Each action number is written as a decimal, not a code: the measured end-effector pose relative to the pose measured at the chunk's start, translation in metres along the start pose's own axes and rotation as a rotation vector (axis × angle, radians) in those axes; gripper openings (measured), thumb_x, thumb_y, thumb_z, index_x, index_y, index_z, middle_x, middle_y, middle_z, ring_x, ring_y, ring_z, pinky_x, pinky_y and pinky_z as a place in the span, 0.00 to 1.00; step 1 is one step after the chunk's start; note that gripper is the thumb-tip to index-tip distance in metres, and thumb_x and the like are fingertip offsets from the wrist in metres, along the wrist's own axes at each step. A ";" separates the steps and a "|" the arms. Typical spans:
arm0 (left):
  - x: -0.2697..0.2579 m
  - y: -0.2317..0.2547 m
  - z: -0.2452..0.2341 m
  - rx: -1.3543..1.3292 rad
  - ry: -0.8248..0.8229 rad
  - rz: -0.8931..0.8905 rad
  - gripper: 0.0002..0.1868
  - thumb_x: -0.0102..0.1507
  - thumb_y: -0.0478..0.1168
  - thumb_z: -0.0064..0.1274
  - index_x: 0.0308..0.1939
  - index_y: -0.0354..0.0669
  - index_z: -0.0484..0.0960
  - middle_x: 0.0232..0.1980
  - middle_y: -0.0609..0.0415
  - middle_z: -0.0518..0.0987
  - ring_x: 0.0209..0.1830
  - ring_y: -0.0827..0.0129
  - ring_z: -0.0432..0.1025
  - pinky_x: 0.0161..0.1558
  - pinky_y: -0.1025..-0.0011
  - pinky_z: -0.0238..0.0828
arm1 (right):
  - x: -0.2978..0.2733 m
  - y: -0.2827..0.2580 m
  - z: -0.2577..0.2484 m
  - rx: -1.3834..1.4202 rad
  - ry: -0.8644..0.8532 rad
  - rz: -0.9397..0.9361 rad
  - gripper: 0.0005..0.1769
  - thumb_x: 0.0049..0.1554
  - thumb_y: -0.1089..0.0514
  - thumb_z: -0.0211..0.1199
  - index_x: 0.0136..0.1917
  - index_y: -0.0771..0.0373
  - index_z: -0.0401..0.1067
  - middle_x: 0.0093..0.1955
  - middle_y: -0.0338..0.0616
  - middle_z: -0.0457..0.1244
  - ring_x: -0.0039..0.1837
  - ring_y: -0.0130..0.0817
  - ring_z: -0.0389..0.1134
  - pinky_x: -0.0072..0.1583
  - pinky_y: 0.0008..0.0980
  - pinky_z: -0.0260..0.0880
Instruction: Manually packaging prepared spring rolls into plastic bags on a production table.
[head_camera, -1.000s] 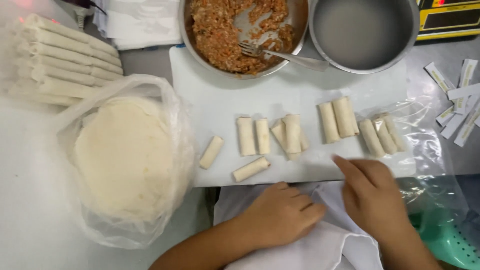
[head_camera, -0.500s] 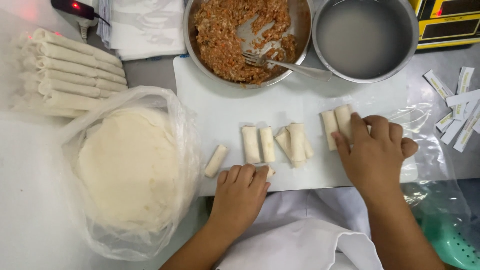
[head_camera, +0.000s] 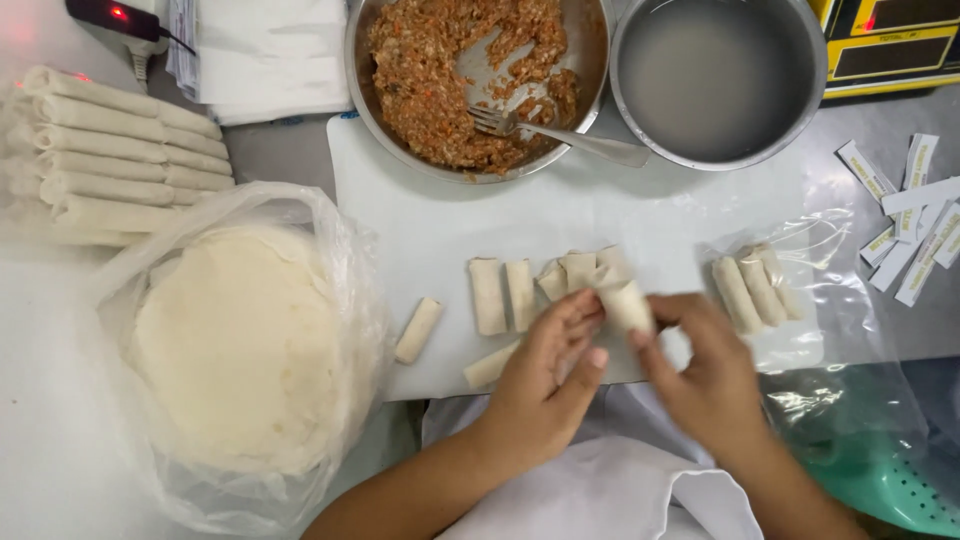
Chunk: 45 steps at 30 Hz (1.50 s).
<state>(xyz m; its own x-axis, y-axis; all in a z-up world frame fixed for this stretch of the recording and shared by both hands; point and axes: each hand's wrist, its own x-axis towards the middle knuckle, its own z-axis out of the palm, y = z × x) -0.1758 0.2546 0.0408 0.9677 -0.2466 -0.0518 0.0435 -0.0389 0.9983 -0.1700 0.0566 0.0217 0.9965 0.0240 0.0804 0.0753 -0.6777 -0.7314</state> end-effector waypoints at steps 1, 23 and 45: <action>0.002 0.000 0.005 -0.237 -0.054 -0.063 0.31 0.71 0.49 0.42 0.72 0.35 0.58 0.68 0.41 0.70 0.70 0.58 0.68 0.70 0.63 0.67 | -0.004 -0.010 0.002 0.045 -0.057 -0.028 0.13 0.60 0.57 0.63 0.58 0.61 0.74 0.49 0.43 0.67 0.52 0.35 0.68 0.56 0.32 0.67; 0.021 -0.014 0.014 -0.536 0.312 -0.630 0.23 0.62 0.48 0.53 0.59 0.50 0.67 0.37 0.48 0.79 0.26 0.71 0.71 0.54 0.68 0.67 | -0.006 0.016 0.008 -0.063 -0.272 0.206 0.32 0.54 0.48 0.68 0.70 0.51 0.67 0.59 0.48 0.51 0.53 0.33 0.63 0.64 0.33 0.66; -0.018 0.010 0.016 -1.033 -0.034 -0.361 0.27 0.70 0.47 0.48 0.73 0.53 0.63 0.78 0.43 0.66 0.81 0.58 0.57 0.72 0.62 0.61 | -0.053 -0.020 -0.004 0.635 -0.107 -0.168 0.20 0.62 0.63 0.56 0.67 0.62 0.64 0.65 0.51 0.58 0.66 0.38 0.66 0.60 0.28 0.72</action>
<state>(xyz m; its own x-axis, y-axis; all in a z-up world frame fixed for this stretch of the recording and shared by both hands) -0.1966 0.2430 0.0510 0.8493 -0.4114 -0.3309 0.5261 0.7124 0.4644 -0.2244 0.0657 0.0344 0.9649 0.1870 0.1844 0.2045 -0.0942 -0.9743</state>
